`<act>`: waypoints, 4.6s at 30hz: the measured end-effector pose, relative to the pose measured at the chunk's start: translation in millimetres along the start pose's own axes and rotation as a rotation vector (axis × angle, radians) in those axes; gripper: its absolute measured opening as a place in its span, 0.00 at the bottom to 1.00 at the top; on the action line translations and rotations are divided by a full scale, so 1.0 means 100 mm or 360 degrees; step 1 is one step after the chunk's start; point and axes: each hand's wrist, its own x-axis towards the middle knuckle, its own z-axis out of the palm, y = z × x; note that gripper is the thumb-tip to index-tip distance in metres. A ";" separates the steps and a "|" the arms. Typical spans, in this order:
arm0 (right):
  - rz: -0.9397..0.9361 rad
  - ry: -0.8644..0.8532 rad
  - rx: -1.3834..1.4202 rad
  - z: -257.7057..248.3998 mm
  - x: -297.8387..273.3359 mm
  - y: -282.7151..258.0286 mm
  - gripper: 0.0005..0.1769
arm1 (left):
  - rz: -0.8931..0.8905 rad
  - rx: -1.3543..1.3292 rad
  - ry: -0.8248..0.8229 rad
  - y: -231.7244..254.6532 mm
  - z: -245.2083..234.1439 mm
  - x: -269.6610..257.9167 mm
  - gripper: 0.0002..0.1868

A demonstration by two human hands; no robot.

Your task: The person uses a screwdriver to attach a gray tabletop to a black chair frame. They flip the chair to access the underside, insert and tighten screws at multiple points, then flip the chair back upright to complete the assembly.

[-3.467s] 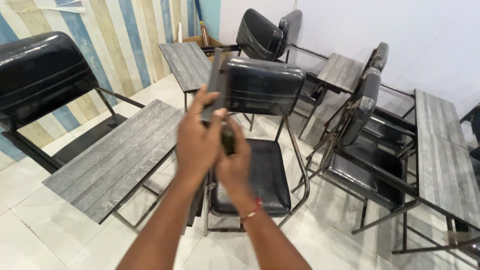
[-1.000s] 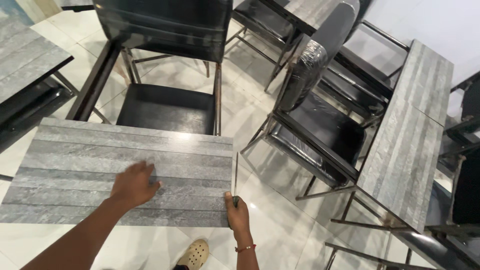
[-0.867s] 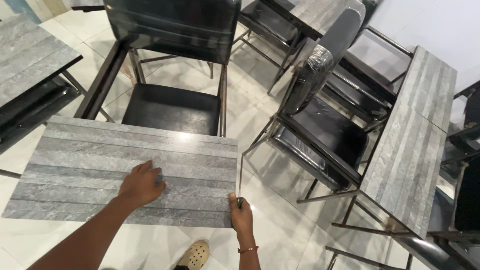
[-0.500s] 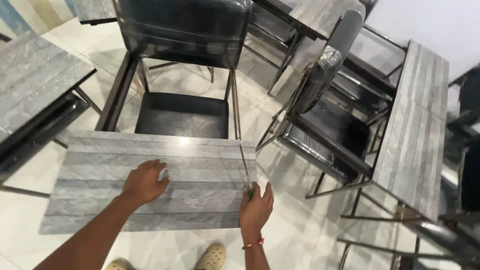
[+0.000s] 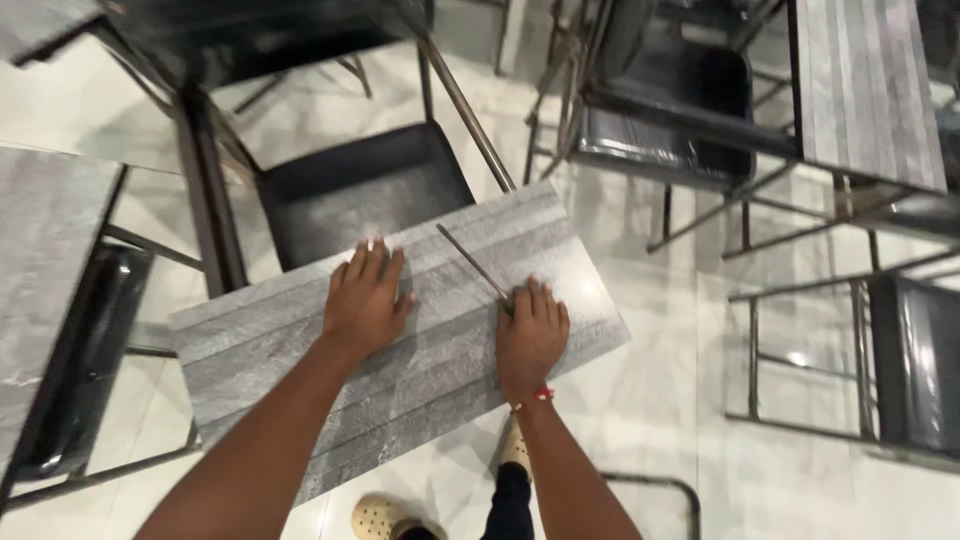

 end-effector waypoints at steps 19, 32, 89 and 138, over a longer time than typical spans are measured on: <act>0.0072 -0.0154 -0.0111 -0.13 0.10 -0.14 0.21 | 0.0051 0.0123 0.0431 0.38 0.18 0.17 0.37; 0.0111 -0.0243 0.0071 -0.27 0.25 -0.15 0.14 | -0.0093 0.0284 0.0315 0.33 0.29 0.24 0.38; 0.0060 -0.2100 0.1591 1.37 2.42 2.32 0.13 | -0.1410 0.0145 0.0981 2.67 0.79 1.76 0.50; -0.0258 -0.1954 0.2578 2.55 1.77 2.05 0.17 | -0.1360 0.0323 0.1020 2.59 0.73 1.74 0.40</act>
